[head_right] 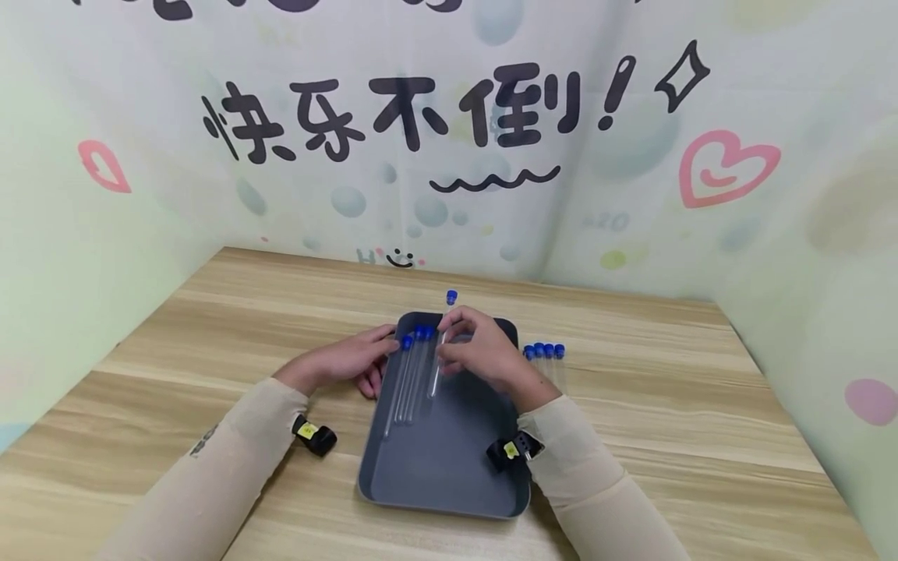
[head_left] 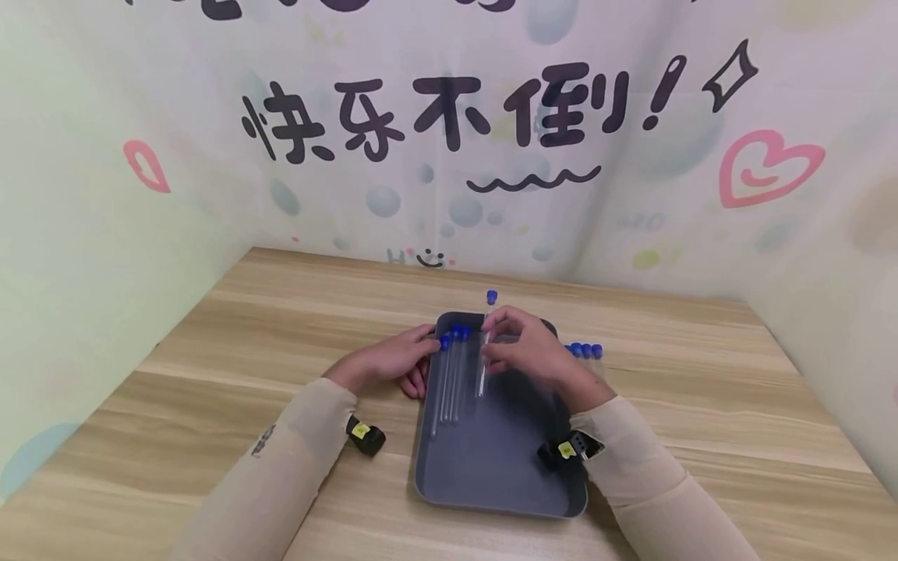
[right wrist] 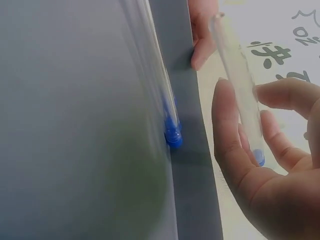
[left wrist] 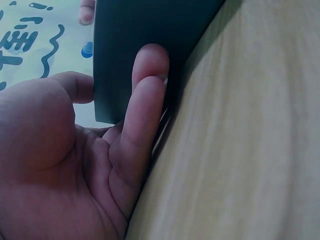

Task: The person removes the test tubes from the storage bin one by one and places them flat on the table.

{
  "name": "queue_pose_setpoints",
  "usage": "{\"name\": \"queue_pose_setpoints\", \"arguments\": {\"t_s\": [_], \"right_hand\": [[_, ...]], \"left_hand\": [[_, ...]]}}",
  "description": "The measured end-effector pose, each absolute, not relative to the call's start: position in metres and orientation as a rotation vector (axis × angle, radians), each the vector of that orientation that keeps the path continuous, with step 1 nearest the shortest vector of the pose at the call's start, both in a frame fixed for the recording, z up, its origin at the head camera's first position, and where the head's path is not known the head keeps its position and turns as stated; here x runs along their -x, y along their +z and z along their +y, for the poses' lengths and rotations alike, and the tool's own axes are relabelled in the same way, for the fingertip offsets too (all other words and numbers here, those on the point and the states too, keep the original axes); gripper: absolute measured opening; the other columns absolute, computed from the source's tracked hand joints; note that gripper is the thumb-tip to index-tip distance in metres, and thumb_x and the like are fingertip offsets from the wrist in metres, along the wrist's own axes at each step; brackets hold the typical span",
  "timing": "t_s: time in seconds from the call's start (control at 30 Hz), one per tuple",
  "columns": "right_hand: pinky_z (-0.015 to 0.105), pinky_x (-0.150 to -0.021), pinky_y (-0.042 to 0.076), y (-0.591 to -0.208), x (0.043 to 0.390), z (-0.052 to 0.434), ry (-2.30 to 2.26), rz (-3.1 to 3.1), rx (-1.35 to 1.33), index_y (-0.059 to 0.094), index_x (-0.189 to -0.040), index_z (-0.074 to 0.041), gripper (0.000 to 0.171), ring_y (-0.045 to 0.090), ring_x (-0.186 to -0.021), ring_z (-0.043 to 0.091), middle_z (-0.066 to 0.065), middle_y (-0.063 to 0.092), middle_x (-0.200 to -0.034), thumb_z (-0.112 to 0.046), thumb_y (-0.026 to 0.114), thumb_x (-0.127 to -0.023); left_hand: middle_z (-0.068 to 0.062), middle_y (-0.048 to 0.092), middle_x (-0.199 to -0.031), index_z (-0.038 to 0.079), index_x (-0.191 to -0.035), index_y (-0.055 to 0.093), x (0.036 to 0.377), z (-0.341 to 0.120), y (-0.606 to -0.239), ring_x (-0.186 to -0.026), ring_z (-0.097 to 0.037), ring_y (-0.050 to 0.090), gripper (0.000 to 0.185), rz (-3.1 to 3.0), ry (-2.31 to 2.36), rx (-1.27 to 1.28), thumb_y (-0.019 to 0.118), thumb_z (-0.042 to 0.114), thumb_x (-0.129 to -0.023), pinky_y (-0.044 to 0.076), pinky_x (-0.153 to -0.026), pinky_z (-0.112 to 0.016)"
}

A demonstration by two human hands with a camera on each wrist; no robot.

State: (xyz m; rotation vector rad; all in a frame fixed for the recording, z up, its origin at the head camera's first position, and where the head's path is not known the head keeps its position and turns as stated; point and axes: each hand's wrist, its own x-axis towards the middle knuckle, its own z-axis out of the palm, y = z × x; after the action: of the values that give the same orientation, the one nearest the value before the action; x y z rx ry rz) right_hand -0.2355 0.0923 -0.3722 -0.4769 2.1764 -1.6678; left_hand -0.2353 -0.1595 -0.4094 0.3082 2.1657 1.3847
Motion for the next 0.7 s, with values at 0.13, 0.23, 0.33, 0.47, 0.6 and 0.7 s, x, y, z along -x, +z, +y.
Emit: {"name": "queue_pose_setpoints", "arguments": {"t_s": [0.13, 0.23, 0.33, 0.47, 0.6, 0.7], "right_hand": [[0.043, -0.074, 0.063, -0.3698, 0.2338, 0.0930, -1.680, 2.174, 0.478, 0.050, -0.122, 0.004, 0.033, 0.067, -0.085, 0.024, 0.014, 0.056, -0.104, 0.003, 0.064, -0.091], [0.044, -0.075, 0.063, -0.3686, 0.2333, 0.0932, -1.685, 2.175, 0.483, 0.049, -0.122, 0.004, 0.034, 0.067, -0.086, 0.023, 0.014, 0.056, -0.104, 0.003, 0.064, -0.091], [0.044, -0.075, 0.063, -0.3678, 0.2337, 0.0928, -1.689, 2.181, 0.485, 0.048, -0.124, 0.006, 0.036, 0.066, -0.086, 0.022, 0.015, 0.055, -0.105, 0.003, 0.064, -0.091], [0.044, -0.074, 0.063, -0.3681, 0.2345, 0.0930, -1.708, 2.181, 0.498, 0.048, -0.124, 0.008, 0.037, 0.066, -0.085, 0.021, 0.016, 0.055, -0.105, 0.005, 0.064, -0.090], [0.044, -0.074, 0.063, -0.3682, 0.2351, 0.0947, -1.725, 2.183, 0.516, 0.048, -0.123, 0.009, 0.037, 0.066, -0.085, 0.021, 0.013, 0.055, -0.102, 0.007, 0.064, -0.090], [0.044, -0.075, 0.063, -0.3677, 0.2358, 0.0958, -1.730, 2.184, 0.520, 0.048, -0.123, 0.009, 0.038, 0.066, -0.086, 0.022, 0.012, 0.055, -0.100, 0.007, 0.065, -0.089]], "left_hand": [[-0.015, 0.064, -0.078, 0.027, -0.160, 0.017, 0.2337, -0.1590, -0.4088, -0.061, -0.021, 0.067, 0.054, 2.158, 1.390, -0.305, 0.033, 0.035, -0.109, 0.060, -0.056, -0.033], [-0.015, 0.064, -0.077, 0.026, -0.160, 0.017, 0.2334, -0.1587, -0.4085, -0.061, -0.021, 0.067, 0.054, 2.159, 1.387, -0.308, 0.033, 0.034, -0.109, 0.060, -0.055, -0.033], [-0.015, 0.063, -0.077, 0.026, -0.160, 0.017, 0.2338, -0.1586, -0.4086, -0.060, -0.021, 0.067, 0.054, 2.166, 1.383, -0.313, 0.032, 0.034, -0.109, 0.060, -0.055, -0.033], [-0.015, 0.063, -0.078, 0.026, -0.160, 0.017, 0.2340, -0.1589, -0.4095, -0.060, -0.021, 0.067, 0.054, 2.170, 1.380, -0.319, 0.032, 0.034, -0.109, 0.060, -0.055, -0.033], [-0.015, 0.064, -0.078, 0.027, -0.161, 0.016, 0.2344, -0.1588, -0.4094, -0.061, -0.021, 0.067, 0.055, 2.163, 1.382, -0.320, 0.032, 0.035, -0.109, 0.060, -0.056, -0.033], [-0.015, 0.063, -0.077, 0.027, -0.161, 0.016, 0.2349, -0.1589, -0.4095, -0.061, -0.021, 0.067, 0.054, 2.162, 1.380, -0.319, 0.032, 0.035, -0.109, 0.060, -0.055, -0.033]]}}
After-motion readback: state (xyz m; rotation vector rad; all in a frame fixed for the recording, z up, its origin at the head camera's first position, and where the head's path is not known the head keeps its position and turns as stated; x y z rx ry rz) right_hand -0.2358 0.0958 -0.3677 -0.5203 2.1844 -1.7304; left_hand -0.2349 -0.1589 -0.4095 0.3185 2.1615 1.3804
